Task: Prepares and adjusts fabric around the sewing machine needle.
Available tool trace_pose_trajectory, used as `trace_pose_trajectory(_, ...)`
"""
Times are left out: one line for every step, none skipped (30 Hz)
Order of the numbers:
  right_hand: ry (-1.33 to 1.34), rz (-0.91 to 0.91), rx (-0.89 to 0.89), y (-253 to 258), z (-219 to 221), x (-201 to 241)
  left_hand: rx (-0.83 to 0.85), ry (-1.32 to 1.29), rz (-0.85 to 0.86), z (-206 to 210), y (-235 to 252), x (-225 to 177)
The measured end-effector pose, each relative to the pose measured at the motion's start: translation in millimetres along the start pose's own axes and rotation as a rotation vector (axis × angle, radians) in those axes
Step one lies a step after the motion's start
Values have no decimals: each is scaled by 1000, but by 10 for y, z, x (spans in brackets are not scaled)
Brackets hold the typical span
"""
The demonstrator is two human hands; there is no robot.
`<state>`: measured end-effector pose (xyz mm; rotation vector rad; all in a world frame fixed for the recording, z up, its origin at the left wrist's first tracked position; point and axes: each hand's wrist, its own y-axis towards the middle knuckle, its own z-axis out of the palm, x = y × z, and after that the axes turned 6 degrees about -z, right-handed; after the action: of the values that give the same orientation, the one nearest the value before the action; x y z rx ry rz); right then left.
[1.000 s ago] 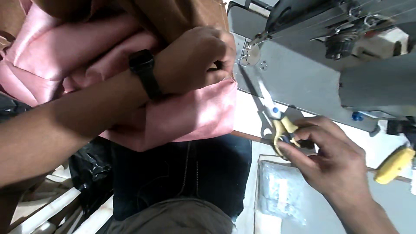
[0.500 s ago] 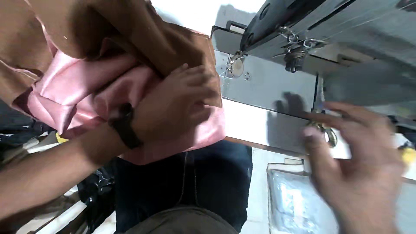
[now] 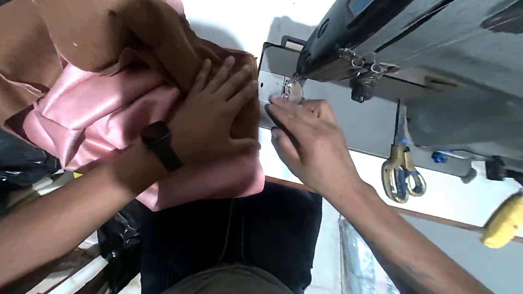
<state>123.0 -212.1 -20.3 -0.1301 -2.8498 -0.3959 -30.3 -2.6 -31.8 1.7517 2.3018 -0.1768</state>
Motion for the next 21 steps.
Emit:
trace_pose_trajectory(7, 8, -16, -48, -2, 26, -17, -20, 17, -5, -29, 23)
trace_pose_trajectory(16, 18, -35, -98, -15, 50, -57, -45, 25, -14, -41, 37)
trace_pose_trajectory(27, 31, -54, -149, -34, 74, -111, -75, 28, -34, -26, 37)
trace_pose_trajectory(43, 46, -69, -201, -51, 96, -170, -120, 22, -61, 19, 11)
trace_pose_trajectory(66, 58, -87, -247, -58, 107, -211, -172, 13, -98, 106, -38)
trace_pose_trajectory(94, 59, -112, -276, -49, 103, -236, -211, 11, -136, 230, -93)
trace_pose_trajectory(123, 53, -139, -295, -31, 89, -244, -235, 18, -159, 378, -140)
trace_pose_trajectory(146, 50, -166, -313, -14, 76, -216, -229, 35, -153, 527, -173)
trace_pose_trajectory(160, 55, -190, -328, -11, 64, -184, -223, 63, -100, 664, -182)
trace_pose_trajectory(171, 65, -213, -337, -16, 51, -182, -223, 99, 12, 783, -149)
trace_pose_trajectory(183, 73, -237, -345, -17, 38, -228, -216, 147, 183, 877, -61)
trace_pose_trajectory(196, 80, -257, -357, -10, 26, -324, -217, 224, 424, 963, 85)
trace_pose_trajectory(211, 85, -274, -370, -1, 14, -373, -237, 269, 558, 1005, 167)
trace_pose_trajectory(234, 89, -289, -386, 3, 6, -337, -234, 272, 542, 981, 160)
trace_pose_trajectory(263, 94, -302, -392, 1, 2, -267, -228, 239, 411, 916, 76)
trace_pose_trajectory(289, 104, -312, -387, -4, -4, -167, -226, 177, 196, 832, -58)
trace_pose_trajectory(322, 117, -317, -379, -11, -13, -107, -234, 134, 51, 779, -139)
trace_pose_trajectory(359, 135, -318, -371, -21, -19, -87, -267, 120, -9, 741, -169)
trace_pose_trajectory(397, 157, -315, -363, -31, -29, -84, -307, 121, -17, 707, -170)
trace_pose_trajectory(434, 183, -315, -353, -36, -44, -84, -346, 131, -8, 674, -163)
trace_pose_trajectory(463, 219, -323, -335, -33, -61, -83, -380, 149, 6, 644, -154)
